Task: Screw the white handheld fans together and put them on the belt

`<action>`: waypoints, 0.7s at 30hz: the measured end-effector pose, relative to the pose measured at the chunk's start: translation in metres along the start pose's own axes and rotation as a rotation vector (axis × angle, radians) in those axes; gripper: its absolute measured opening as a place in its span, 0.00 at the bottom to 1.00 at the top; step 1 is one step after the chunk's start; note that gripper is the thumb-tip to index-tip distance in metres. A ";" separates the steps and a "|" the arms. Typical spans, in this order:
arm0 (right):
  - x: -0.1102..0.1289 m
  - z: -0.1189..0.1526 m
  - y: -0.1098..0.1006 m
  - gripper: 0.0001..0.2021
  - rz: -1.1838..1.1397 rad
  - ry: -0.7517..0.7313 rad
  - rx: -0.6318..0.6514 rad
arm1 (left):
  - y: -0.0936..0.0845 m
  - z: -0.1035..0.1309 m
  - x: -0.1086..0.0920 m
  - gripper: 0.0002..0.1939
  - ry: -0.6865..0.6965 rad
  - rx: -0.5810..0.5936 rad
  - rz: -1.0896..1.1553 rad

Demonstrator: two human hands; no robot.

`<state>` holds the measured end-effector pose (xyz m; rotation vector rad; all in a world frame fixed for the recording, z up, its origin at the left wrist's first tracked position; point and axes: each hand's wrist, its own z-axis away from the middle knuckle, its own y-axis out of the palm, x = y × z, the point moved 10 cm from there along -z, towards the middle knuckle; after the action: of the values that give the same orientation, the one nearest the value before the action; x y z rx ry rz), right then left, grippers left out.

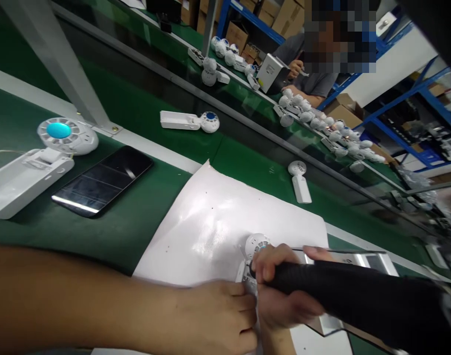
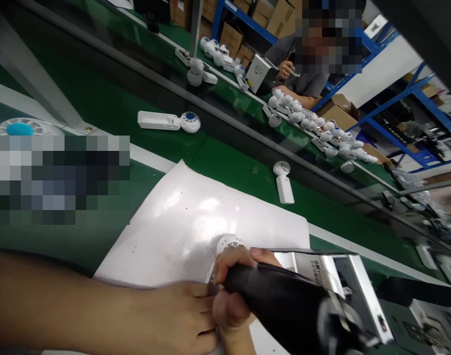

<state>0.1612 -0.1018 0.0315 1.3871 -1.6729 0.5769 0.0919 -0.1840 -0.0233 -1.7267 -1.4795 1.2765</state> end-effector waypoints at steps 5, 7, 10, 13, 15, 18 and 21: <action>-0.009 0.005 -0.001 0.29 0.036 -0.013 -0.008 | 0.001 0.001 -0.001 0.08 0.048 0.026 0.045; -0.008 0.003 0.002 0.28 0.042 -0.022 0.001 | 0.004 0.002 0.000 0.14 0.046 0.048 0.038; 0.009 -0.004 -0.003 0.27 0.037 -0.047 -0.013 | 0.008 0.002 -0.001 0.22 0.053 0.065 0.025; 0.051 -0.011 -0.046 0.29 0.124 -0.181 -0.195 | 0.005 0.002 -0.003 0.17 0.074 0.041 0.036; 0.085 -0.010 -0.087 0.26 0.340 -0.315 -0.397 | 0.003 0.002 -0.004 0.14 0.084 0.027 0.047; 0.101 -0.013 -0.118 0.23 0.442 -0.377 -0.439 | 0.001 0.001 -0.003 0.15 0.074 0.032 0.048; 0.096 -0.014 -0.126 0.22 0.447 -0.353 -0.430 | 0.001 0.001 -0.002 0.17 0.063 0.044 0.041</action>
<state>0.2837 -0.1778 0.0980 0.8360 -2.2578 0.1905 0.0915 -0.1864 -0.0241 -1.7608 -1.3766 1.2545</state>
